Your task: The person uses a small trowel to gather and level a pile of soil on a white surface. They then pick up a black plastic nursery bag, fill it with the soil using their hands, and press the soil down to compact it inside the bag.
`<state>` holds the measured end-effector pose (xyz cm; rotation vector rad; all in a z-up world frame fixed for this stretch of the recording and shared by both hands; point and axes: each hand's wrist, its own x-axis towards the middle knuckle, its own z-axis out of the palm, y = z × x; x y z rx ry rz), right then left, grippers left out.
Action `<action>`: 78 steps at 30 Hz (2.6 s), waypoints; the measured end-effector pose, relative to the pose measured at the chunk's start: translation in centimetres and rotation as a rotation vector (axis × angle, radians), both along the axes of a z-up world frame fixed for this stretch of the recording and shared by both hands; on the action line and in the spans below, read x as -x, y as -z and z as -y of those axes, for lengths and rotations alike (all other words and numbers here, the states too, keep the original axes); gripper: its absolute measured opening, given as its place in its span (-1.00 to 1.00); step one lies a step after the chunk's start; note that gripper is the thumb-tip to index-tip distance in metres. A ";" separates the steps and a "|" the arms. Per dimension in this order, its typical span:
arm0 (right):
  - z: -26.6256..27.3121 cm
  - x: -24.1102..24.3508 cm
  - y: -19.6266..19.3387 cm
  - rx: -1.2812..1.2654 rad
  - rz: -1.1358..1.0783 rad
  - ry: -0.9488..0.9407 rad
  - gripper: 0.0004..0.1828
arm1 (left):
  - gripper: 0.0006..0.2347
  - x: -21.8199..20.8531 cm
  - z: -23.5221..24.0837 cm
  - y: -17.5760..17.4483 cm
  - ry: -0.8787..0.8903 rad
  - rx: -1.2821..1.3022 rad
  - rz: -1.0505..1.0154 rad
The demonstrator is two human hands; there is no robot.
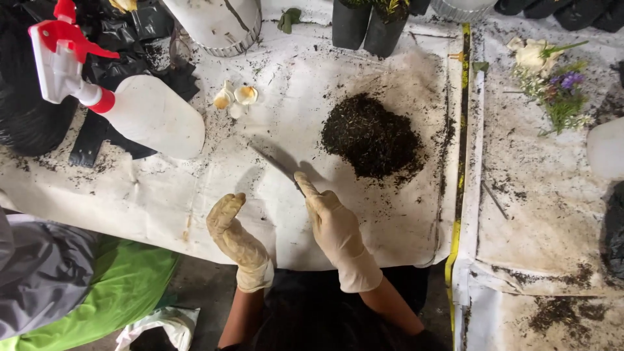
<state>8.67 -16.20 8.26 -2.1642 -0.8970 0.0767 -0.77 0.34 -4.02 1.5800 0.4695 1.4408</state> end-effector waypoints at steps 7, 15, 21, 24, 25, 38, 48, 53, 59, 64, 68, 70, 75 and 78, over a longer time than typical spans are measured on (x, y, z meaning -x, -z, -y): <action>3.9 -4.3 2.9 -0.062 -0.006 0.180 -0.48 | -0.40 0.8 0.0 -0.6 0.029 -0.096 0.070; 8.8 -4.0 1.5 -0.365 0.040 0.251 -0.55 | -0.42 -1.2 2.2 -4.4 0.011 -0.055 -0.018; 12.4 -3.4 -2.5 -0.710 -0.413 0.596 -0.41 | -0.39 -2.1 3.0 -2.7 0.063 -0.103 -0.084; 17.5 -2.7 -4.8 -0.807 -0.665 0.849 -0.40 | -0.62 -3.0 3.8 -4.5 0.255 -0.013 0.013; 20.2 -2.4 -4.4 -0.875 -0.689 0.772 -0.32 | -0.59 -3.5 4.0 -4.8 0.269 -0.032 0.010; 33.6 -0.5 -19.5 0.567 -0.649 1.398 0.44 | -0.64 -6.5 7.4 -7.1 0.548 0.109 0.076; 65.1 -14.5 4.9 0.316 0.063 1.414 -0.61 | -0.63 -4.2 5.8 -4.8 0.565 0.039 0.063; 61.1 -12.8 1.9 -0.308 -0.495 1.567 -0.69 | -0.68 -4.0 5.7 -5.1 0.502 0.126 0.011; 54.5 -8.9 -5.0 -0.611 -0.592 1.197 -0.66 | -0.57 -3.8 1.2 -1.8 0.724 0.014 0.039; 55.3 -7.9 -6.1 -0.529 -0.641 1.026 -0.66 | -0.60 -4.4 -0.1 1.0 0.901 -0.044 0.081; 54.6 -7.5 -5.8 -0.508 -0.637 0.785 -0.42 | -0.61 -4.3 3.0 -0.9 0.758 0.130 0.102; 51.2 -6.6 -7.5 -0.508 -0.633 0.749 -0.40 | -0.58 -4.0 1.3 0.9 0.788 0.074 0.061; 45.7 -6.5 -9.2 -0.501 -0.744 0.579 -0.39 | -0.51 -3.6 3.2 -2.6 0.618 -0.071 -0.024; 38.2 -6.6 -11.4 -0.376 -0.717 0.553 -0.27 | -0.44 -3.1 5.0 -5.5 0.451 0.028 -0.078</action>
